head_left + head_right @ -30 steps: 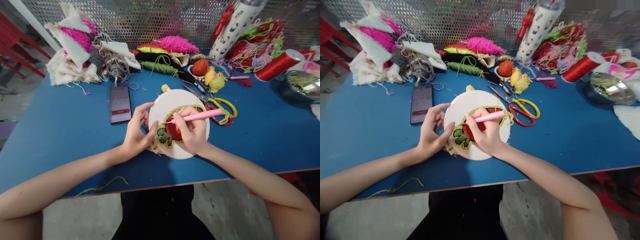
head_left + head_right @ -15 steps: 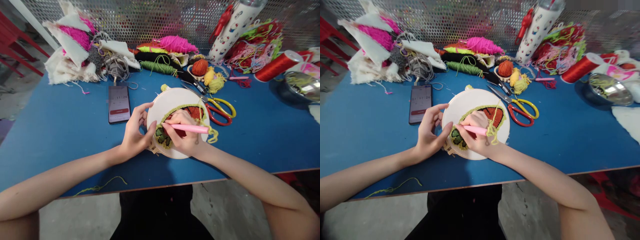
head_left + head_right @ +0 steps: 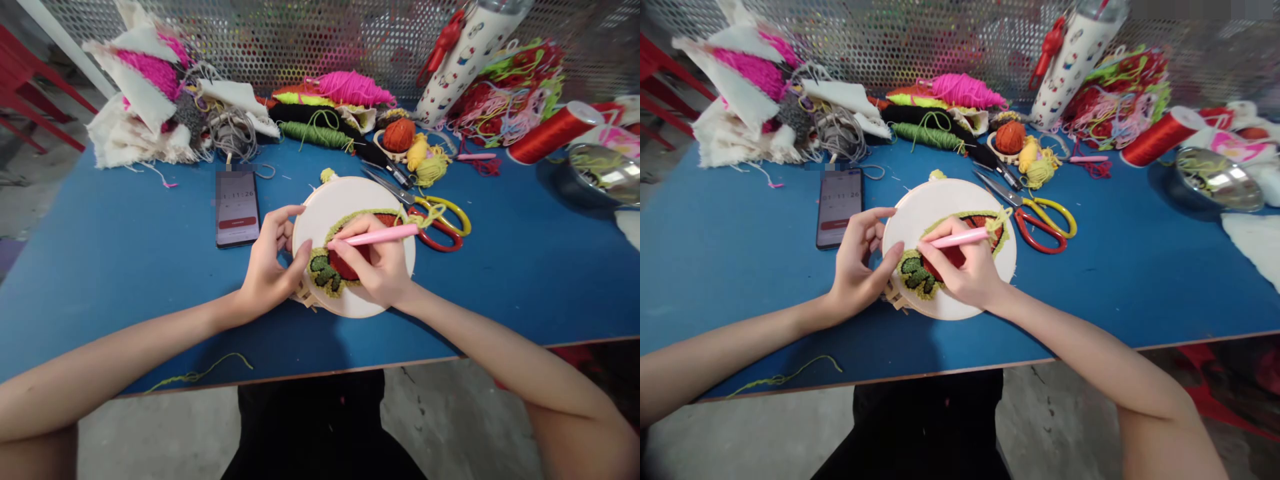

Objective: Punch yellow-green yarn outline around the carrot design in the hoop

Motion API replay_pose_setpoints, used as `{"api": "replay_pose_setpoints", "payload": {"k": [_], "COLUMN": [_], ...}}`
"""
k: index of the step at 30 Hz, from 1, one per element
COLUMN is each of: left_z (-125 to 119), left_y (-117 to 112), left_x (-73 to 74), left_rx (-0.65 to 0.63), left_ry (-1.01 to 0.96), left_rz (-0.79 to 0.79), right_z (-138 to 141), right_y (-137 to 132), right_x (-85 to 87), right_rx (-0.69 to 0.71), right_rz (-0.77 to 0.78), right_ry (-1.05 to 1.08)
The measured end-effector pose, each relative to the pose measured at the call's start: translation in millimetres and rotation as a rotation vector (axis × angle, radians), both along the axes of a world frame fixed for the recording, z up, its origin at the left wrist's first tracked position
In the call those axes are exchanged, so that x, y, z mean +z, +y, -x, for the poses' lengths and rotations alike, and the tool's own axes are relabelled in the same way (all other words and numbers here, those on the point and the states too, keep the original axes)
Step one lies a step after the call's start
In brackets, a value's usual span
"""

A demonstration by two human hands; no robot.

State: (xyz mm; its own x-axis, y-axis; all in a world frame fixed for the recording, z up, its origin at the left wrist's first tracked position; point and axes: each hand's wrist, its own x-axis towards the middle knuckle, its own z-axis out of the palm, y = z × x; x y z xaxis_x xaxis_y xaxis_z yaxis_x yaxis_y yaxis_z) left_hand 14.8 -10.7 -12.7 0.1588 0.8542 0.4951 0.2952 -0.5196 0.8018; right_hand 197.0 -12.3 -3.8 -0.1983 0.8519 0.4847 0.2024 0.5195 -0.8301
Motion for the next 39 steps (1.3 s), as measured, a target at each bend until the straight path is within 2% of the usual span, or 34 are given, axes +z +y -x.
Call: {"api": "replay_pose_setpoints", "payload": {"k": [2, 6, 11, 18, 21, 25, 27, 32, 35, 39], "left_z": [0.3, 0.9, 0.9, 1.4, 0.8, -0.2, -0.3, 0.1, 0.2, 0.7], "left_y": [-0.3, -0.4, -0.2, 0.4, -0.4, -3.9, -4.8, -2.6, -1.3, -1.3], "left_x": [0.0, -0.5, -0.6, -1.8, -1.1, 0.9, 1.1, -0.6, -1.3, -1.7], "left_rx": [-0.008, -0.017, -0.018, -0.011, 0.0, -0.002, -0.009, -0.016, -0.01, -0.011], "left_ry": [0.003, 0.0, -0.002, 0.01, 0.014, 0.013, 0.007, 0.004, 0.014, 0.026], "left_rz": [-0.002, 0.009, 0.0, 0.011, 0.0, -0.046, -0.048, -0.024, -0.035, -0.046], "right_z": [-0.8, 1.1, 3.2, 2.2, 1.6, 2.6, 2.8, 1.0, 1.0, 1.6], "right_y": [0.3, 1.9, 2.8, 3.3, 3.4, 2.9, 2.8, 3.4, 4.3, 5.4], "right_x": [-2.3, -5.1, -4.3, -6.3, -7.6, -6.3, -5.6, -7.5, -8.2, -7.5], "right_rx": [0.01, -0.02, -0.071, -0.031, -0.003, 0.016, 0.026, 0.03, 0.027, -0.016], "right_rz": [-0.023, -0.067, -0.082, -0.13, -0.217, -0.392, -0.366, -0.148, -0.123, -0.107], "right_ry": [0.103, 0.179, 0.181, 0.187, 0.066, -0.281, -0.323, 0.017, 0.16, 0.224]}}
